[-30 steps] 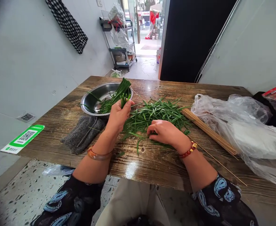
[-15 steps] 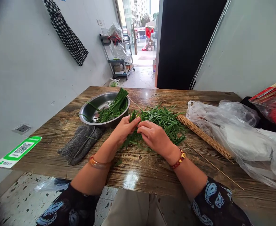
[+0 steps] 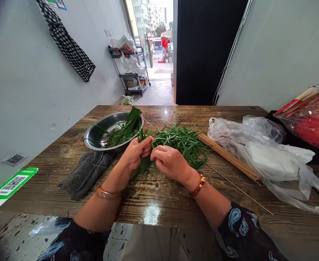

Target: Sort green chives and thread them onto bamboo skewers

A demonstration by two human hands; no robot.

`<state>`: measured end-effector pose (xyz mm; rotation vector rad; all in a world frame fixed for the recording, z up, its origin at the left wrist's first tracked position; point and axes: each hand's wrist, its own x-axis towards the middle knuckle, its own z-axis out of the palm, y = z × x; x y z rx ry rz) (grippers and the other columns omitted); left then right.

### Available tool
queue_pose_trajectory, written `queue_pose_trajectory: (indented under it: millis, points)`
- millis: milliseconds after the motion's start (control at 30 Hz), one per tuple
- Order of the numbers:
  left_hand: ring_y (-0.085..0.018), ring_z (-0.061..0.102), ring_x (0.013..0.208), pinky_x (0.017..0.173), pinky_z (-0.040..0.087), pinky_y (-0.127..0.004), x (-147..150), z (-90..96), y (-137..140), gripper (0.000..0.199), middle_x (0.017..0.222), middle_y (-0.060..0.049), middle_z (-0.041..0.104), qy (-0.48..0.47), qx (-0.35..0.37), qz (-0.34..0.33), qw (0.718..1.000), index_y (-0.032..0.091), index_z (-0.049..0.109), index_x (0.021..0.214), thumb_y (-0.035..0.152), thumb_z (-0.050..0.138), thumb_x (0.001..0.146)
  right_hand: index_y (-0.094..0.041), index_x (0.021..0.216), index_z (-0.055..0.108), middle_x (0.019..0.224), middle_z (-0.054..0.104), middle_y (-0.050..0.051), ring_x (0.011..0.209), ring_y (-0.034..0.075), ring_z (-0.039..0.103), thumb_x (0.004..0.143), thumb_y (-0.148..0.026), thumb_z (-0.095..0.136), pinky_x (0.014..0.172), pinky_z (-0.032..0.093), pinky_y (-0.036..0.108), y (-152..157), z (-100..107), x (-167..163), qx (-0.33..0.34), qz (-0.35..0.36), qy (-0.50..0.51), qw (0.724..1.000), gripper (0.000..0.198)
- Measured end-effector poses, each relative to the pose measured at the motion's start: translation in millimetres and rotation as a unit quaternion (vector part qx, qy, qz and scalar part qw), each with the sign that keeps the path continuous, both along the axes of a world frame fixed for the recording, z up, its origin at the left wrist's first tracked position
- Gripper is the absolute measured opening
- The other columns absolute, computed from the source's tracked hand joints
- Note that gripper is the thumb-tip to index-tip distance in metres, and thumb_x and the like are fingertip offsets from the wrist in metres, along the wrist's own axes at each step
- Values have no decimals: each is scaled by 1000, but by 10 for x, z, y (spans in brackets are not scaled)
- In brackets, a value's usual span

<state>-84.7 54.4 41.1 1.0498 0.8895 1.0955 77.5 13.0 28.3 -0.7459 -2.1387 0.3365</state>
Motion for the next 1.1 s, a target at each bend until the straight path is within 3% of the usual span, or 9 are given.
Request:
queue_pose_trajectory:
  millis: [133, 233, 333, 500, 667, 867, 1000, 1100]
  points:
    - [-1, 21, 39, 36, 15, -14, -81, 48, 53, 35, 49, 12, 25, -47, 18, 75, 996, 13, 58, 78, 41, 77, 67, -22, 80, 60, 80, 65, 2, 72, 14, 61, 79, -2, 44, 68, 48, 26, -7, -14, -2, -38, 2, 15, 999, 26]
    - [-1, 21, 39, 37, 16, -14, -128, 90, 61, 35, 50, 12, 25, -70, 26, 94, 993, 14, 57, 78, 40, 77, 68, -22, 77, 62, 74, 65, 1, 66, 14, 59, 80, -5, 45, 63, 46, 26, 24, -8, 22, -61, -23, 30, 997, 23]
    - [-1, 26, 40, 37, 19, -14, -124, 105, 41, 35, 52, 11, 30, -78, 29, 81, 993, 13, 57, 78, 41, 77, 68, -21, 84, 66, 77, 69, 1, 70, 15, 63, 84, -12, 47, 66, 47, 27, 126, -18, 135, -95, -113, 91, 985, 21]
    - [-3, 37, 46, 40, 25, -15, -59, 61, 1, 32, 59, 6, 43, -62, 30, 73, 995, 13, 59, 76, 40, 74, 71, -19, 98, 68, 84, 72, 6, 70, 18, 64, 87, -33, 51, 66, 48, 31, 394, -151, 522, -117, -277, 160, 940, 24]
    - [-4, 41, 49, 43, 30, -16, -28, 11, -9, 25, 60, 4, 47, -65, 22, 62, 996, 13, 59, 73, 36, 69, 77, -17, 100, 70, 91, 71, 9, 78, 21, 62, 87, -36, 50, 74, 48, 33, 636, -337, 841, -75, -349, 41, 933, 31]
    - [-5, 49, 53, 48, 38, -16, -25, -8, 3, 22, 66, 1, 55, -80, 13, 38, 996, 13, 57, 74, 32, 64, 82, -16, 102, 72, 97, 70, 11, 89, 23, 63, 89, -31, 49, 79, 44, 32, 868, -365, 957, -115, -370, -203, 899, 30]
    - [-9, 58, 57, 54, 48, -21, -30, 10, -14, 24, 71, -1, 62, -85, -2, 5, 996, 14, 55, 77, 36, 62, 84, -17, 91, 74, 89, 70, 11, 83, 23, 63, 86, -33, 58, 73, 43, 32, 928, -337, 957, -132, -374, -230, 889, 24]
    - [-10, 57, 51, 51, 48, -23, -31, 14, -26, 24, 67, 0, 61, -95, -11, -15, 995, 15, 53, 82, 37, 60, 85, -18, 90, 74, 89, 70, 11, 83, 23, 63, 81, -32, 64, 72, 41, 31, 939, -349, 946, -143, -382, -215, 887, 19]
